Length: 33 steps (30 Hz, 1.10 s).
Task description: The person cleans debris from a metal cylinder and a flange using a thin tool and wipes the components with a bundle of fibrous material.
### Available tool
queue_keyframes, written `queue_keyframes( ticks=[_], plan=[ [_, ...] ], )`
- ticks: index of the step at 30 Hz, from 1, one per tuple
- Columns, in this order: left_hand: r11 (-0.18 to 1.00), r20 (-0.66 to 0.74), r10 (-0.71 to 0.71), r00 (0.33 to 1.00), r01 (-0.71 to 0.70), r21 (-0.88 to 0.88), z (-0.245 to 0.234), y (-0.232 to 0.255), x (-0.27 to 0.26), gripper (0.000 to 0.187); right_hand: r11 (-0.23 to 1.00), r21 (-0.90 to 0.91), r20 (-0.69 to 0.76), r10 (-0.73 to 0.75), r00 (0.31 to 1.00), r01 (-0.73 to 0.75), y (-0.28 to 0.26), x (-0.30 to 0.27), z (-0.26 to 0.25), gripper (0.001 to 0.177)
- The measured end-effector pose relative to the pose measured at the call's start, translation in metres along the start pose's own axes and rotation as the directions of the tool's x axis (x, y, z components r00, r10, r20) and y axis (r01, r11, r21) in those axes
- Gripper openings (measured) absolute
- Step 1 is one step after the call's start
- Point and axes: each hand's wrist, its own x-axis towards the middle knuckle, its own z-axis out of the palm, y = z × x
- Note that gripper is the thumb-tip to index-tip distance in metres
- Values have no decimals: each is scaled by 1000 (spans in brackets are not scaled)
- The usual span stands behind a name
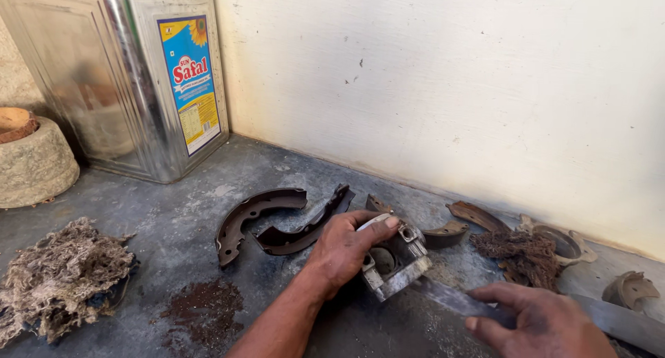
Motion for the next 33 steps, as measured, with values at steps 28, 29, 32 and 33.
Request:
queue_keyframes(
  ticks=[28, 29, 32, 33],
  plan=[
    [930, -170, 152, 974, -199, -310, -10, -19, 18, 39, 970, -50, -540, 175, 823, -239, 46, 30, -21, 85],
    [942, -175, 152, 973, -197, -273, -9, -18, 17, 39, 975, -92, -516, 129, 847, -204, 42, 37, -19, 79],
    [959, -134, 92, 987, -124, -254, -9, -17, 12, 41, 976, -136, -420, 97, 903, -168, 46, 56, -5, 58],
    [959, -113, 65, 992, -93, -266, -7, -15, 12, 41, 977, -102, -377, 137, 916, -188, 47, 62, -3, 50]
  ],
)
